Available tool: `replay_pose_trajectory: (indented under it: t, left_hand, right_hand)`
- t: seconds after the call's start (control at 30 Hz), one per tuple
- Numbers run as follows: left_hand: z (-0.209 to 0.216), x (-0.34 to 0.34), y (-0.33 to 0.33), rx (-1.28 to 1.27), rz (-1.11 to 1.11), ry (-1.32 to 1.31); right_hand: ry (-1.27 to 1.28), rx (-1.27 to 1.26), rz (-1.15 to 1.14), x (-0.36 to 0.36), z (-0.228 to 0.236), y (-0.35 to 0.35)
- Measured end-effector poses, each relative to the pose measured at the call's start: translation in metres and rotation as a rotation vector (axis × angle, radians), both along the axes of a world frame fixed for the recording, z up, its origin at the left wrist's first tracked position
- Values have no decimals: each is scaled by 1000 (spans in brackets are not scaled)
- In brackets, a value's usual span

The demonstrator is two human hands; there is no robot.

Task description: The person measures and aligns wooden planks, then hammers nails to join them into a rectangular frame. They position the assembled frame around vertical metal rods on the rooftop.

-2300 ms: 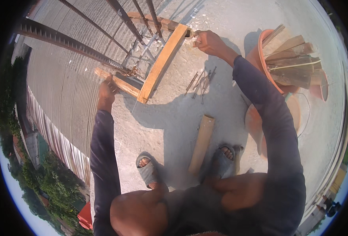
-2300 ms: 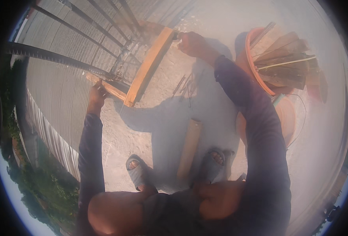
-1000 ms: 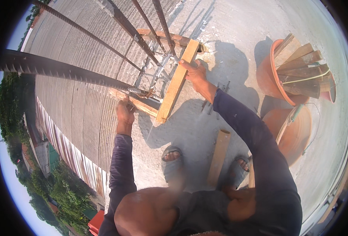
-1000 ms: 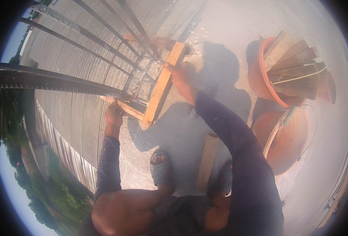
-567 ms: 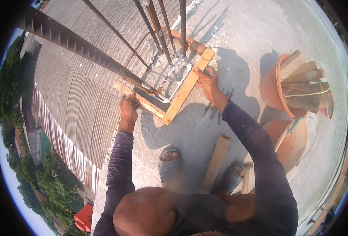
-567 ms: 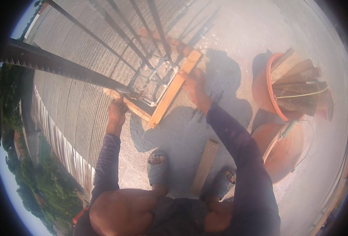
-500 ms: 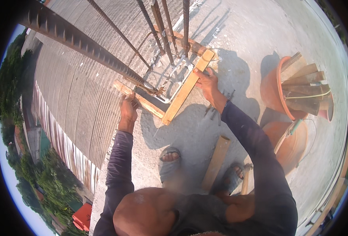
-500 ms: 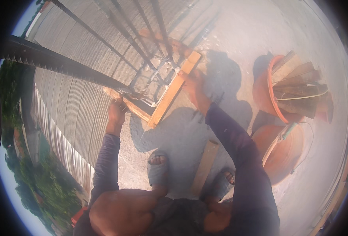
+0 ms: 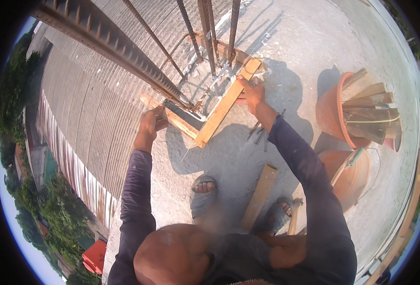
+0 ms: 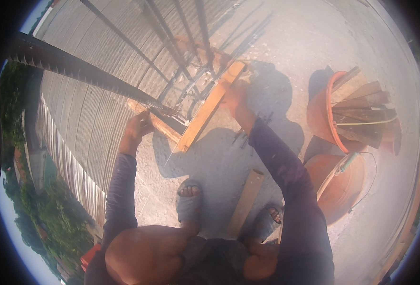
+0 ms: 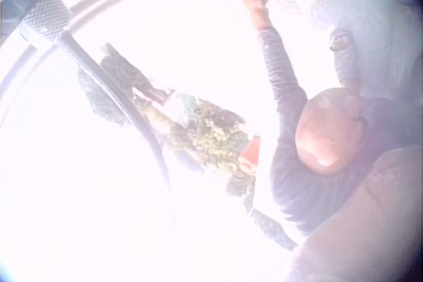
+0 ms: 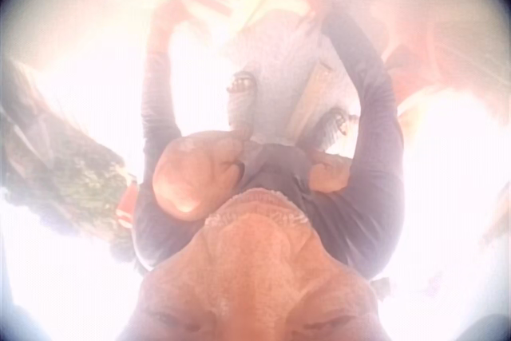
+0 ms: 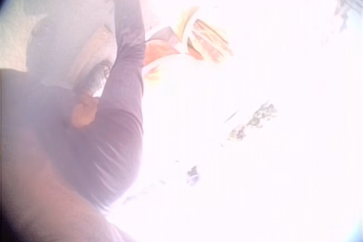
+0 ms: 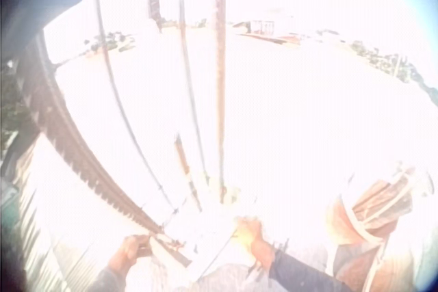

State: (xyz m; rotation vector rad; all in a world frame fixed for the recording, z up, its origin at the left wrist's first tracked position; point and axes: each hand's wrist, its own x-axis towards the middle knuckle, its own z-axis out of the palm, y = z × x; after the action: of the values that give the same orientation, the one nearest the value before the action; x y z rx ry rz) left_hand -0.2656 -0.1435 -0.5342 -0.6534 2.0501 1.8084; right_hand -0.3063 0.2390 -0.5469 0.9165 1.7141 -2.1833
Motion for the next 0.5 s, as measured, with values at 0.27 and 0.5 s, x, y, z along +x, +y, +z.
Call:
replay_pose_trajectory:
  t: [0.27,0.5]
  left_hand:
    - [-7,-15,4,-5,97,30]
    - [8,-6,30,-245,194,-3]
  right_hand:
    - [130,81,-214,-4,-35,-2]
    - [192,-166,-170,6,-47,10]
